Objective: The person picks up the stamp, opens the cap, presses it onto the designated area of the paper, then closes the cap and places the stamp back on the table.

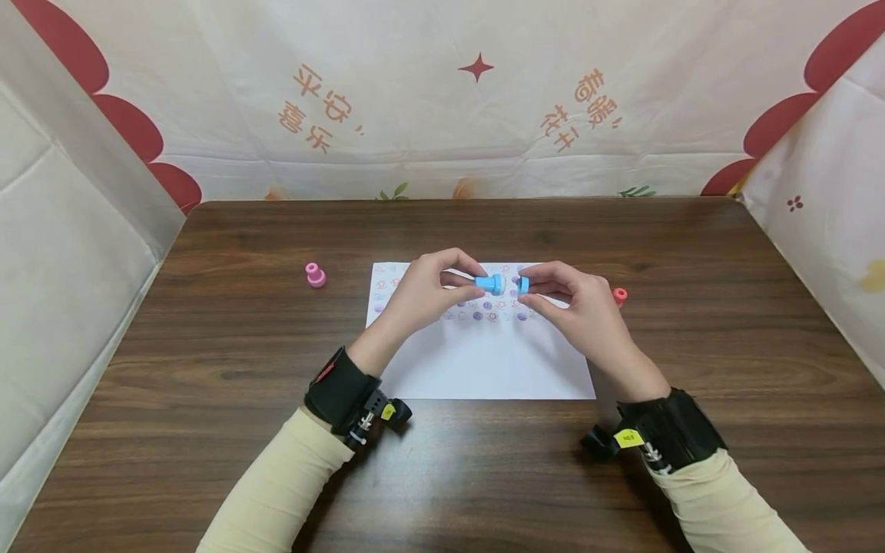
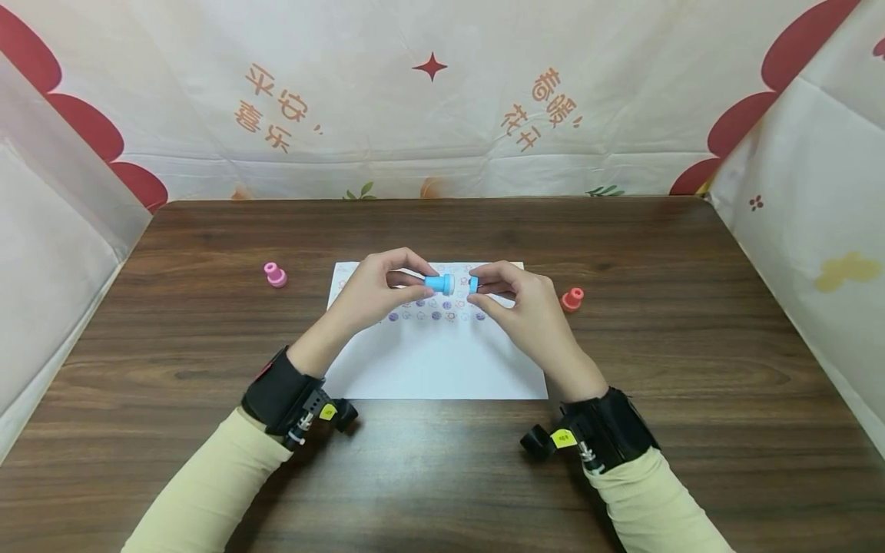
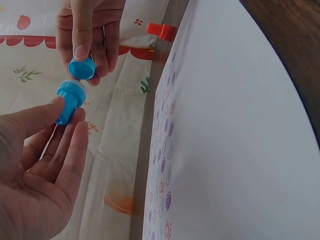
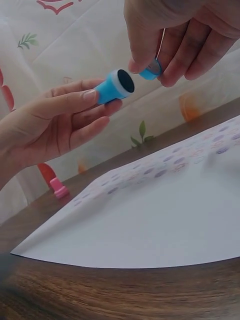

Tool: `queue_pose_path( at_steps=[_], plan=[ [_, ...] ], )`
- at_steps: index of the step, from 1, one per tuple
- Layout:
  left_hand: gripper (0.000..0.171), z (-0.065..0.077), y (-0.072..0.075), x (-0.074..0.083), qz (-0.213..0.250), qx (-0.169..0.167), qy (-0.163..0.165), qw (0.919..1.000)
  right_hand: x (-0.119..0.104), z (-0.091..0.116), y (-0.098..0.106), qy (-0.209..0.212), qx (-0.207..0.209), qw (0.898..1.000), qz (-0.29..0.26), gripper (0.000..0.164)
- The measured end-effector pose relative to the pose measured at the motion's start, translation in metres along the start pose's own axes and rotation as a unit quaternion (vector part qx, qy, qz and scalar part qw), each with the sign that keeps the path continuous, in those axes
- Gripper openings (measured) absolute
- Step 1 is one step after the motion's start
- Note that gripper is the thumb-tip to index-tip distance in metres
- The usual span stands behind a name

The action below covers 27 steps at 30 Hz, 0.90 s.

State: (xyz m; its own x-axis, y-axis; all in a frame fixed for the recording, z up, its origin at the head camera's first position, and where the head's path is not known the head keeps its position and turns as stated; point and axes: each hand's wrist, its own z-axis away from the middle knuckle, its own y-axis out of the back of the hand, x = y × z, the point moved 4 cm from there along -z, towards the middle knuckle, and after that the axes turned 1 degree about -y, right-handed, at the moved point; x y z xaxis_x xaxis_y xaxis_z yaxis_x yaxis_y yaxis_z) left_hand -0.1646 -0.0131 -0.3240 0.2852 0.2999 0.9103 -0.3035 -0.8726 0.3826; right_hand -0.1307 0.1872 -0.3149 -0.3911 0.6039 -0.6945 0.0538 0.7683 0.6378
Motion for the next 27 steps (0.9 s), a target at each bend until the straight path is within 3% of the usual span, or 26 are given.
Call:
queue_pose_path(
  at_steps=[27],
  plan=[
    [0.019, 0.002, -0.007, -0.003, 0.014, -0.018, 0.000, 0.9997, -0.001, -0.001, -0.016, 0.015, -0.023, 1.000, -0.013, 0.030]
  ],
)
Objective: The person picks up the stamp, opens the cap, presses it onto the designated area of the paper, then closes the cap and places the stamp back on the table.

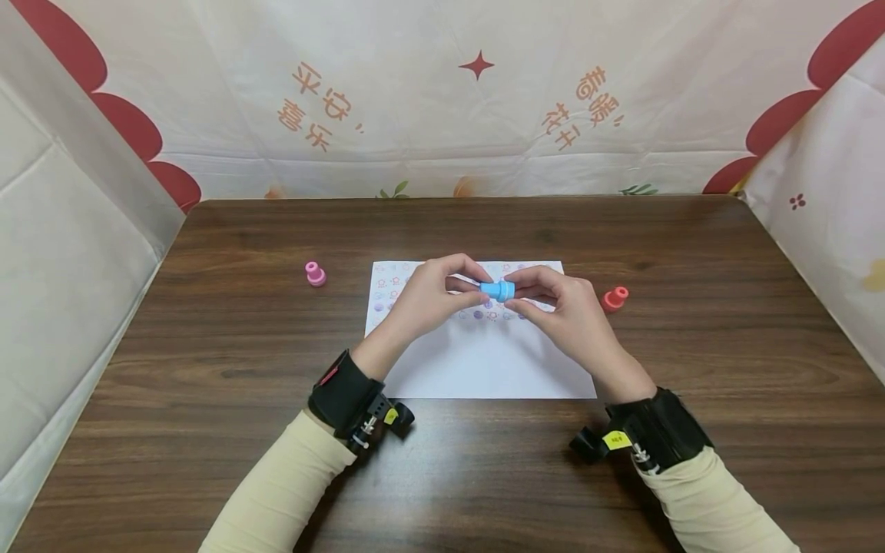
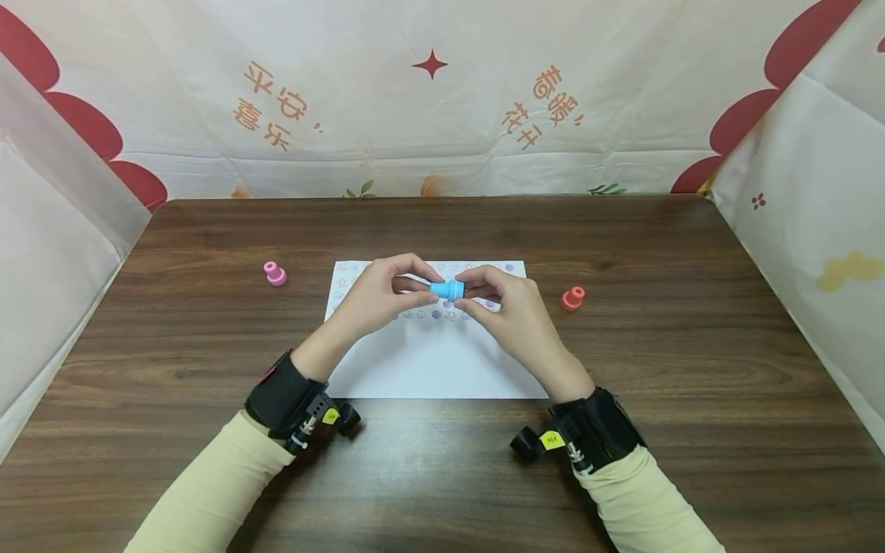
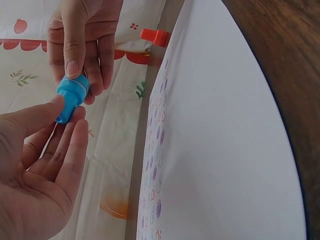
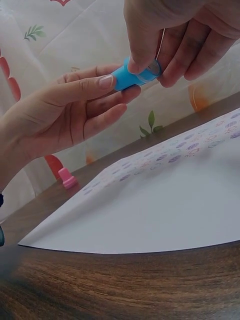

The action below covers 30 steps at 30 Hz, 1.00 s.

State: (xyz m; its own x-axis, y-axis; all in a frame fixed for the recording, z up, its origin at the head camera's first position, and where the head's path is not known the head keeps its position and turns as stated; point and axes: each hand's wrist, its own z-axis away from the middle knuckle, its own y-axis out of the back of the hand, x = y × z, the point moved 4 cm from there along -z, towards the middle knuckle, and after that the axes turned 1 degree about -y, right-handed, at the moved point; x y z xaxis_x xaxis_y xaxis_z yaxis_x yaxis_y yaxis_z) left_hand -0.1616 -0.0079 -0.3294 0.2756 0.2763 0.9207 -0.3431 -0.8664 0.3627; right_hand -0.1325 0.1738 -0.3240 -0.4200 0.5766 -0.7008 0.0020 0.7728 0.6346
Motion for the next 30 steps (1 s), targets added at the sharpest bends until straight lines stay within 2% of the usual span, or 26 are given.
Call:
queue_pose_path(
  at_steps=[30],
  plan=[
    [0.015, 0.0053, 0.0023, -0.0014, 0.001, -0.004, -0.008, 1.0000, -0.0030, 0.0015, -0.0060, 0.015, 0.002, 1.000, -0.006, 0.028]
  ],
)
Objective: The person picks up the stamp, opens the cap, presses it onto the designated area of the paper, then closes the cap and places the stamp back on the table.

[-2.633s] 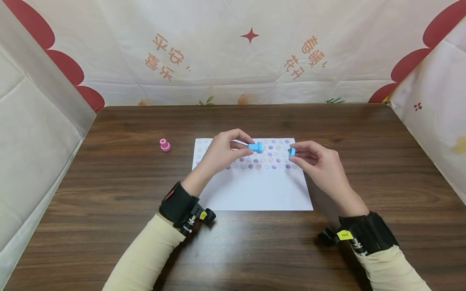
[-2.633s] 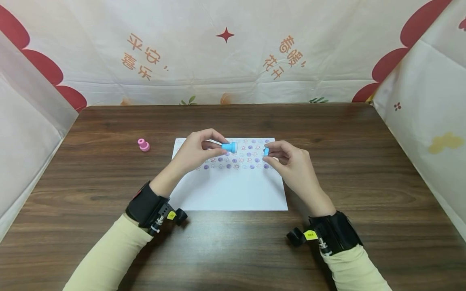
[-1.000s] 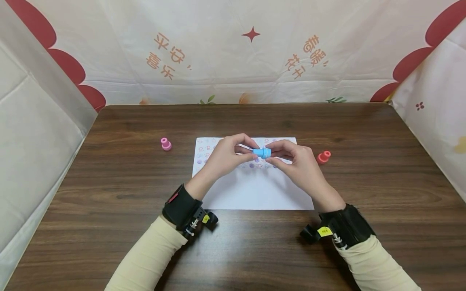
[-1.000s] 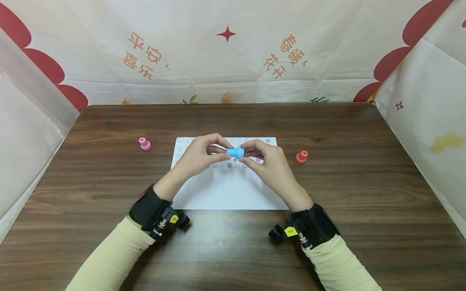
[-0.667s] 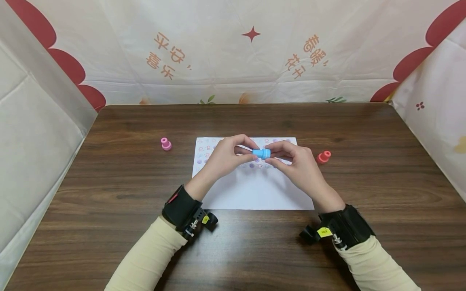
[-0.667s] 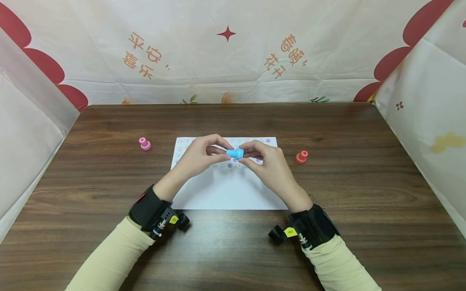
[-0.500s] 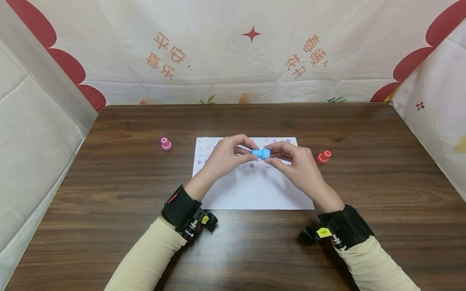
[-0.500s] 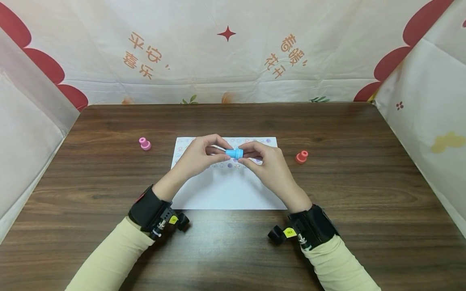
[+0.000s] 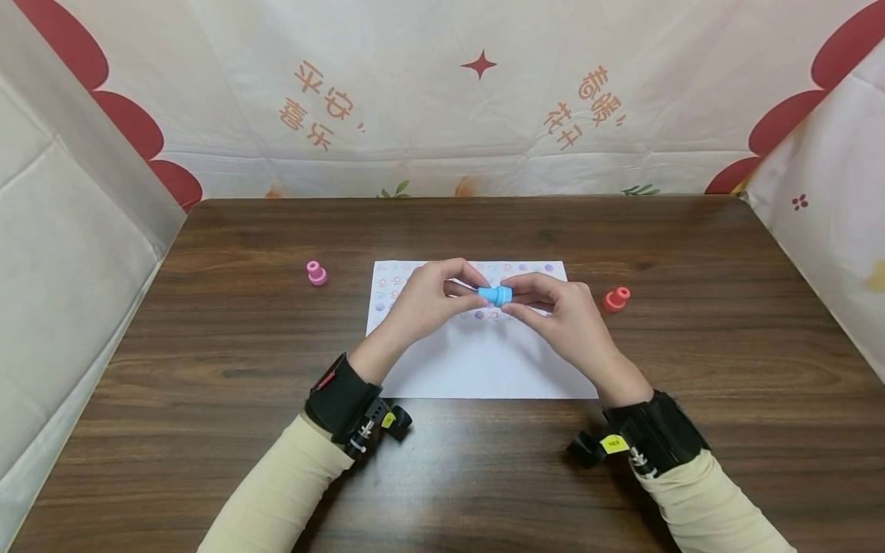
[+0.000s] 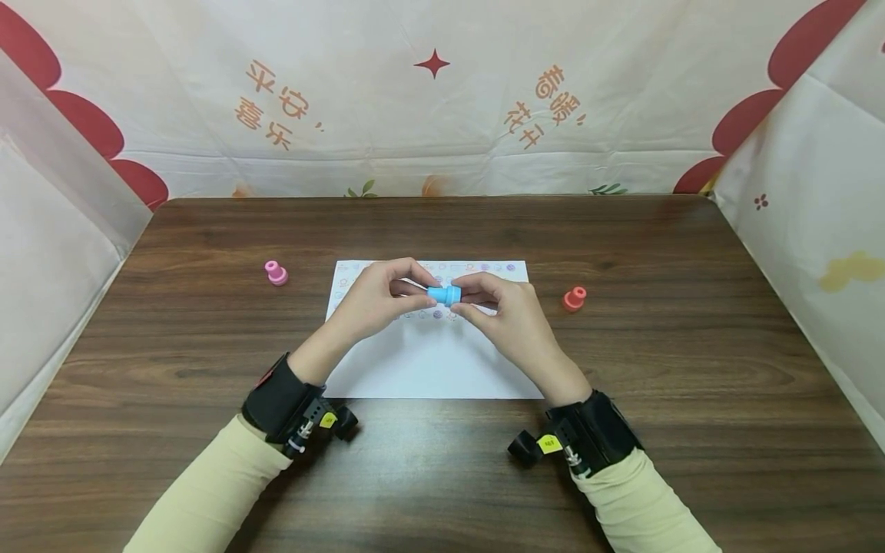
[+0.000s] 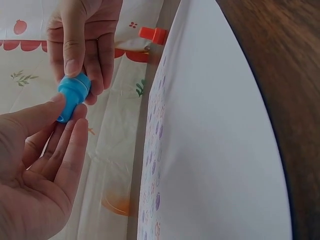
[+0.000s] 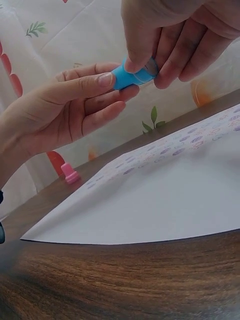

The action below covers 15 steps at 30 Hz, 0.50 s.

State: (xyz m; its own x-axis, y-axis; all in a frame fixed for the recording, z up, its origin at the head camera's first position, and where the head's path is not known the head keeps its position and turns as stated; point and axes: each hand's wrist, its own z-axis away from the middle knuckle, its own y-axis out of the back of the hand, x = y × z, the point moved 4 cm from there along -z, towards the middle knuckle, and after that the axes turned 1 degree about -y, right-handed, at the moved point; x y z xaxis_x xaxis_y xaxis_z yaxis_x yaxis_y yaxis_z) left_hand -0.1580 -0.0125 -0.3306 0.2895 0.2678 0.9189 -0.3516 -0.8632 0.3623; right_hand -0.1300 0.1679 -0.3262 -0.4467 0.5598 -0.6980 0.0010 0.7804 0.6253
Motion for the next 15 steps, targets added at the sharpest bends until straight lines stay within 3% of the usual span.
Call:
queue_pose_path(
  at_steps=[9, 15],
  plan=[
    [0.016, 0.0010, 0.0005, 0.0037, -0.007, -0.005, 0.000, 1.0000, -0.0002, -0.0003, -0.0004, -0.019, -0.016, 1.000, 0.003, 0.033],
    [0.016, 0.0017, -0.0002, 0.0040, -0.017, -0.011, 0.001, 0.9998, -0.0018, -0.0017, -0.0023, -0.009, -0.021, 1.000, 0.008, 0.035]
  ],
)
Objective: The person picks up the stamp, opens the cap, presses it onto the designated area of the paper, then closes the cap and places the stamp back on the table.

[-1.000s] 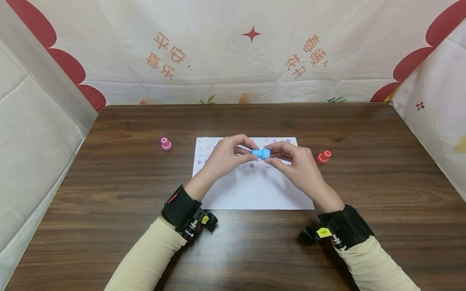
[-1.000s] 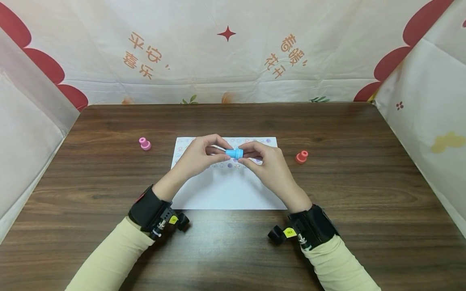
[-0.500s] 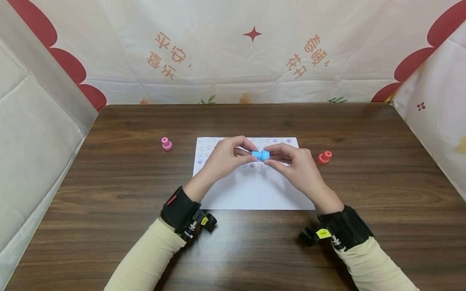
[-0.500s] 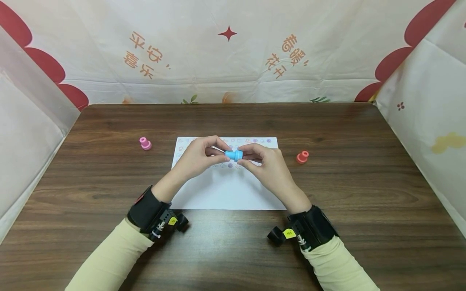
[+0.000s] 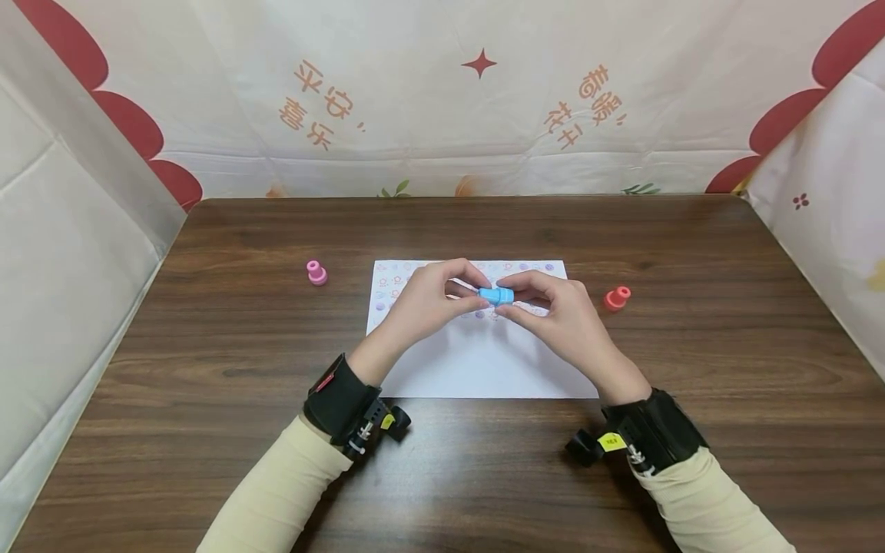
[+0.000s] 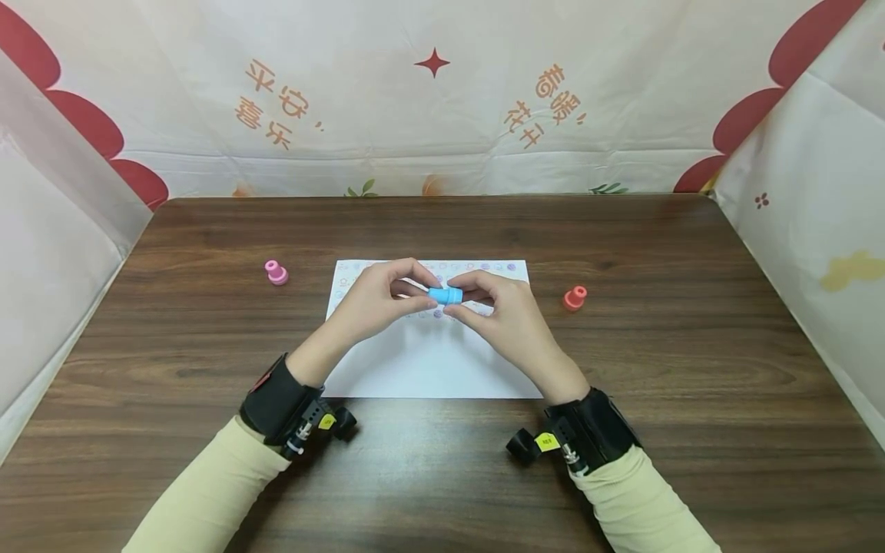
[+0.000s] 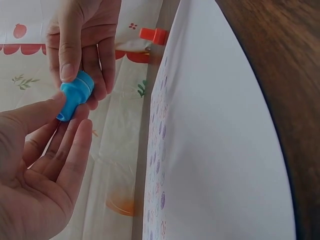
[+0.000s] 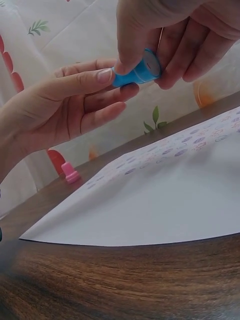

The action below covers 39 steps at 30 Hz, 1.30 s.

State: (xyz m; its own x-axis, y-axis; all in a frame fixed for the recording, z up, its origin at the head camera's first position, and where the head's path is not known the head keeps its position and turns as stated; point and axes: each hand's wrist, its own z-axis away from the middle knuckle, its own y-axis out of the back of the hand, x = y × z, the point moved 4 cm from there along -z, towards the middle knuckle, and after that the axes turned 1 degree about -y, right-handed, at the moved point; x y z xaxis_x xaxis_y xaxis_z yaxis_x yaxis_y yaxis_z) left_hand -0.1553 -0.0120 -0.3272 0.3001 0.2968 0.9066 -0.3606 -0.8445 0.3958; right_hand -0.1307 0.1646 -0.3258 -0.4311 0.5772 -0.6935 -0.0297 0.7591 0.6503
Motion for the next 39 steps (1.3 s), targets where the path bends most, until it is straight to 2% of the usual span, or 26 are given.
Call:
queue_pose_path(
  at_steps=[10, 22, 28, 39],
  plan=[
    [0.018, 0.000, -0.001, -0.002, -0.007, -0.004, -0.006, 0.9999, -0.002, -0.001, -0.001, 0.005, -0.002, 1.000, 0.000, 0.031],
    [0.020, -0.001, 0.002, 0.004, -0.016, 0.003, -0.015, 0.9998, -0.005, -0.006, 0.001, 0.024, -0.003, 1.000, 0.003, 0.029],
    [0.023, -0.001, 0.008, 0.007, -0.037, 0.010, -0.025, 0.9990, -0.006, -0.008, 0.005, 0.037, 0.015, 0.999, 0.019, 0.030],
    [0.023, 0.001, 0.024, 0.010, -0.062, 0.026, -0.029, 0.9974, -0.008, -0.011, 0.014, 0.024, 0.033, 0.999, 0.023, 0.037]
  ],
)
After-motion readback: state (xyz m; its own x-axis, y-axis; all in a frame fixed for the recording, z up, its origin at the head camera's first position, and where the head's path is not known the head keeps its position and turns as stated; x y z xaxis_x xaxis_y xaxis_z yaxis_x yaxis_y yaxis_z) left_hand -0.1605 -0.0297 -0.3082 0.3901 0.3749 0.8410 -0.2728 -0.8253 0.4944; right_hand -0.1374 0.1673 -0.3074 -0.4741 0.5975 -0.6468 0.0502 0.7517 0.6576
